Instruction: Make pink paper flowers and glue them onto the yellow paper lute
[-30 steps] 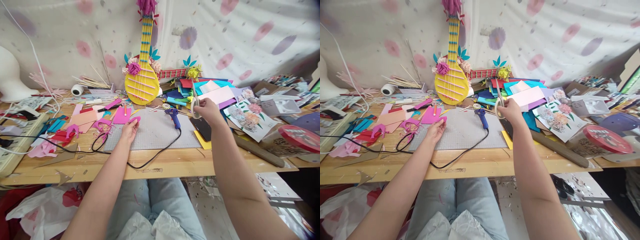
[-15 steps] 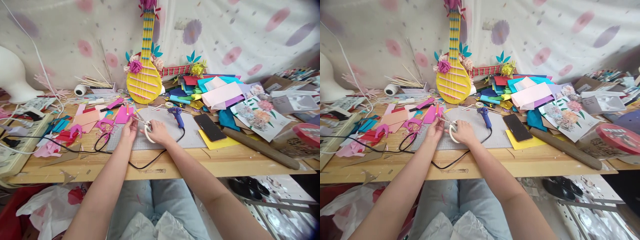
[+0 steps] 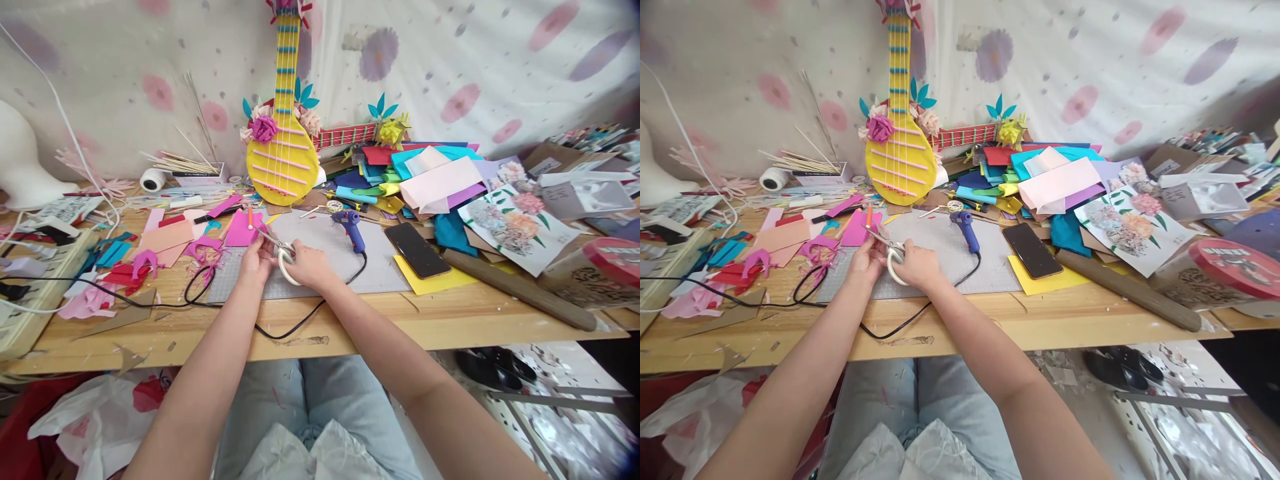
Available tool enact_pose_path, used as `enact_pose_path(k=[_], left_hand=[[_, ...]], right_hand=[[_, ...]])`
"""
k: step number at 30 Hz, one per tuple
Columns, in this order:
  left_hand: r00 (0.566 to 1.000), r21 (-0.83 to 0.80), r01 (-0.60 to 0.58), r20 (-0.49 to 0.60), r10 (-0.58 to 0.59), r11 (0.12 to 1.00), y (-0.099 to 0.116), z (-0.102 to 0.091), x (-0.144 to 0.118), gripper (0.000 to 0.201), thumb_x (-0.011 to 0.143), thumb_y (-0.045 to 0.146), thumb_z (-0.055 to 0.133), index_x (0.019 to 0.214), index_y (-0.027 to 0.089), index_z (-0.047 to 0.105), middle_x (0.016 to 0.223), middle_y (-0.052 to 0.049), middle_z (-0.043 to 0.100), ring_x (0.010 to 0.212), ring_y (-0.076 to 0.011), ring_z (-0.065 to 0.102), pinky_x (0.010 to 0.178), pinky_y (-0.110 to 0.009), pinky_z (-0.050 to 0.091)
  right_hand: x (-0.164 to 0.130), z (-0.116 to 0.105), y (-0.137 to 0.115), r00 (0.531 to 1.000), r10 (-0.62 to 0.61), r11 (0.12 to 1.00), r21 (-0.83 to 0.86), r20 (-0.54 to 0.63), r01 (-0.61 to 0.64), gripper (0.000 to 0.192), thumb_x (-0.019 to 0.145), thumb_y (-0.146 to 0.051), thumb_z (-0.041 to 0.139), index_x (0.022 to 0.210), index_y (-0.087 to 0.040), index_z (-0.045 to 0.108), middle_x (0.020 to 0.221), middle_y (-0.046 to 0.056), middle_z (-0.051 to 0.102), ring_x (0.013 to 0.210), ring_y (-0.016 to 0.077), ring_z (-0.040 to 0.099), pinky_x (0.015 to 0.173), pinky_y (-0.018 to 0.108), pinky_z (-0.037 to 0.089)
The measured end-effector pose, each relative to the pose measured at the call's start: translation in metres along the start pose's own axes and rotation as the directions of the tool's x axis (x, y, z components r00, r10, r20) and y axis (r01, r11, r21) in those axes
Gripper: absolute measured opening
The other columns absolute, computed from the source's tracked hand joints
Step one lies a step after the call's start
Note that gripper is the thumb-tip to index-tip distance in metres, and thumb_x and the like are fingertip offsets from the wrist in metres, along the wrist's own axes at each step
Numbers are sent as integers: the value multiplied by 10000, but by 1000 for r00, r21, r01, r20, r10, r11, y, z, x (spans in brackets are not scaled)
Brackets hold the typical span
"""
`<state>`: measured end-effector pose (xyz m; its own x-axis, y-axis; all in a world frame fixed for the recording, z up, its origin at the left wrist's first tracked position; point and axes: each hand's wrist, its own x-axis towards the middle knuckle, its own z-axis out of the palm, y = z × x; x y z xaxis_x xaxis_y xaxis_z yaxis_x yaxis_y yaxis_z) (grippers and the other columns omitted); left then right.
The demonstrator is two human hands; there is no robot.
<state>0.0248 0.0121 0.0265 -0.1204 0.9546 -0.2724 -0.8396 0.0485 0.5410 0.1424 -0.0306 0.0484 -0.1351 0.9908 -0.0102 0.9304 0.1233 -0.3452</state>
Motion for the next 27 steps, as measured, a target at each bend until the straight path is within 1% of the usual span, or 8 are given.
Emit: enact_pose_path(k=[3, 7, 11, 16, 19, 23, 25, 27], left_hand=[[1000, 18, 5, 16, -5, 1000, 0, 0, -1, 274, 877, 44, 417, 985, 137, 652, 827, -37, 721, 702, -69, 666, 761, -161, 508], [1000, 39, 12, 22, -13, 999, -1, 0, -2, 258, 880, 72, 435, 994, 144, 655, 847, -40, 722, 729, -79, 670, 765, -165, 505], [999, 34, 23, 22, -23, 999, -1, 1, -3, 260, 885, 75, 428, 990, 150, 654, 814, -35, 723, 740, -84, 672, 769, -173, 509], [999, 48, 1, 32, -3, 999, -2, -1, -2, 227, 865, 69, 461, 937, 152, 660, 852, -40, 722, 856, -101, 671, 843, -193, 501], [999, 55, -1, 39, -1, 999, -3, -3, 0, 178, 846, 72, 497, 855, 144, 659, 865, -49, 720, 913, -113, 661, 862, -196, 495], [999, 63, -20, 44, 17, 998, -3, -6, 3, 182, 833, 56, 501, 755, 141, 641, 785, -38, 714, 903, -122, 663, 856, -225, 505], [998, 83, -47, 53, 43, 995, -4, -8, 4, 183, 809, 30, 513, 730, 139, 637, 750, -31, 709, 874, -126, 668, 859, -249, 510], [994, 125, -82, 82, 73, 989, -4, -9, 3, 167, 771, 8, 542, 716, 134, 638, 734, -31, 705, 846, -133, 673, 871, -275, 508]], right_hand=[[1, 1, -1, 1000, -2, 1000, 7, 7, 2, 676, 799, -730, 270, 1085, -159, 489, 968, 148, 681, 937, 278, 637, 772, 357, 434], [2, 3, -1, 1000, 12, 1000, 3, 9, -12, 681, 804, -725, 260, 1090, -154, 498, 960, 153, 681, 925, 281, 642, 772, 356, 440], [3, 3, -1, 1000, 18, 1000, 7, 21, -18, 643, 825, -692, 270, 1086, -155, 510, 967, 155, 680, 918, 277, 643, 774, 354, 439], [4, 3, 0, 999, 21, 1000, 1, 26, -21, 539, 861, -607, 309, 1062, -159, 532, 958, 147, 683, 897, 263, 646, 757, 338, 435], [5, 3, 2, 1000, 13, 1000, 20, 15, -14, 558, 850, -631, 308, 1014, -162, 560, 933, 149, 685, 873, 267, 647, 727, 328, 433], [6, 4, 9, 1000, 8, 994, 109, 8, -9, 612, 803, -709, 318, 920, -170, 584, 879, 145, 680, 842, 249, 634, 703, 304, 418], [6, 3, 15, 1000, 3, 979, 203, 16, -7, 619, 773, -741, 337, 844, -174, 576, 822, 120, 666, 791, 229, 618, 663, 288, 408], [6, -1, 23, 998, -9, 942, 336, 56, -10, 615, 749, -761, 353, 767, -176, 542, 735, 77, 628, 697, 188, 585, 602, 265, 394]])
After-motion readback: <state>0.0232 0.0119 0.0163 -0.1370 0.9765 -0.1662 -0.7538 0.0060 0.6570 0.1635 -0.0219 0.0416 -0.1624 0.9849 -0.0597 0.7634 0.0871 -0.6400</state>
